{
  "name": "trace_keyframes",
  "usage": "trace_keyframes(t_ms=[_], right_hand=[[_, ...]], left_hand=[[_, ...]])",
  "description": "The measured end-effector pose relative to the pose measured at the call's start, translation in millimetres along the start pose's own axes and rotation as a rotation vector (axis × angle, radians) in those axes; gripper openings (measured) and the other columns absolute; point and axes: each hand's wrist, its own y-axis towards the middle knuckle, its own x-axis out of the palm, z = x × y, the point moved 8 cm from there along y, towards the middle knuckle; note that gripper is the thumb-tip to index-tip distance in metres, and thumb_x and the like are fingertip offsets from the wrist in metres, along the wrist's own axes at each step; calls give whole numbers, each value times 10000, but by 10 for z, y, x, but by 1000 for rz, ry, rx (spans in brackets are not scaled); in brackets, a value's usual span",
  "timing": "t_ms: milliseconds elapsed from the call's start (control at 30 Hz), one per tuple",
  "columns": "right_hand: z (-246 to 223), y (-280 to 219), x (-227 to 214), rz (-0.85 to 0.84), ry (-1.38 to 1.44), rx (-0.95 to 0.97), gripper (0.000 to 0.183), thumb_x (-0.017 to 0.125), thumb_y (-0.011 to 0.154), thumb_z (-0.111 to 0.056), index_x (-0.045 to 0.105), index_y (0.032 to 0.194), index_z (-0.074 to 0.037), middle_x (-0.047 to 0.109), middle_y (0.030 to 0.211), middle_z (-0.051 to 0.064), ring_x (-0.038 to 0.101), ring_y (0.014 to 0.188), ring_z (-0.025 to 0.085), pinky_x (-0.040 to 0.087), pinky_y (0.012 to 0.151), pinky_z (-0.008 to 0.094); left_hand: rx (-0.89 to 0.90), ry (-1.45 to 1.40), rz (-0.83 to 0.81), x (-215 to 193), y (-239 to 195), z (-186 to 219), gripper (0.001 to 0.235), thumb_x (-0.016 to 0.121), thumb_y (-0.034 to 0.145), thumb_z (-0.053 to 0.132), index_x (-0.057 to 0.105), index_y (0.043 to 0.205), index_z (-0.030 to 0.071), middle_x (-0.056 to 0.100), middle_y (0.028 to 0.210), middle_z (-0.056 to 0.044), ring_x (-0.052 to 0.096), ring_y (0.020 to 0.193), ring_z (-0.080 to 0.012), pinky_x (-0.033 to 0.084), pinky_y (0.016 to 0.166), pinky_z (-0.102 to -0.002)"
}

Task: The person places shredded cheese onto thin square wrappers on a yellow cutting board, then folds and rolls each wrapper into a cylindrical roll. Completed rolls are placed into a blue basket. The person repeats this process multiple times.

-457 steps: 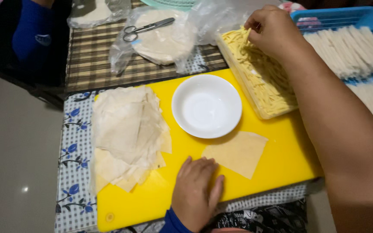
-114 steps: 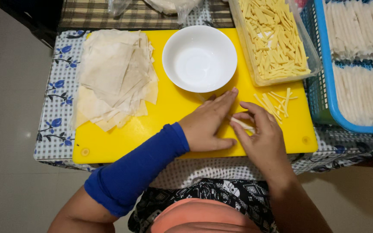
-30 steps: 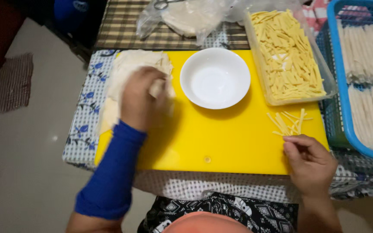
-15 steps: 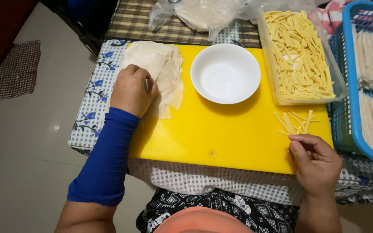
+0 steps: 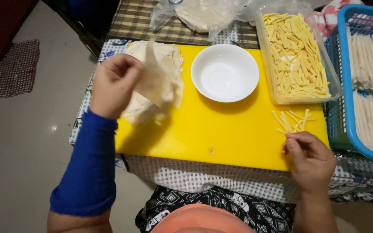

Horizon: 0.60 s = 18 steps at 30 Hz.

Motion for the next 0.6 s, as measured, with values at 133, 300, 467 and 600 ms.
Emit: trace_keyframes(t_ms=[133, 300, 467, 600], right_hand=[[-356, -125, 498, -262, 249, 61, 313, 562, 1015, -44, 577, 1316, 43, 657, 1291, 169, 662, 1196, 228, 549, 1059, 371], [-313, -287, 1013, -359, 721, 400, 688, 657, 888, 51, 374, 1508, -41, 594, 1371, 215, 614, 1290, 273, 472, 1107, 402], [-184, -374, 814, -316, 559, 389, 595, 668, 885, 151, 463, 1418, -15, 651, 1211, 232, 684, 1098, 272, 579, 911, 378], [-175, -275, 593, -356, 320, 418, 568, 678, 875, 136, 515, 1400, -10, 626, 1101, 180, 665, 955, 186, 587, 836, 318]], left_hand=[[-304, -378, -117, 729, -426, -140, 94, 624, 1010, 123, 683, 1037, 56, 686, 886, 13, 640, 765, -57, 538, 688, -222], [-452, -984, -169, 1664, -996, -64, 71, 670, 994, 133, 681, 975, 66, 640, 708, 63, 597, 604, -11, 483, 536, -185], [-678, -1086, -89, 1889, -1332, -242, 197, 658, 921, 27, 551, 1084, 56, 699, 952, -84, 691, 795, -126, 569, 714, -265], [-573, -748, -166, 1819, -1231, -276, 501, 728, 837, -52, 454, 1222, 113, 704, 974, -100, 703, 804, -120, 569, 690, -267]])
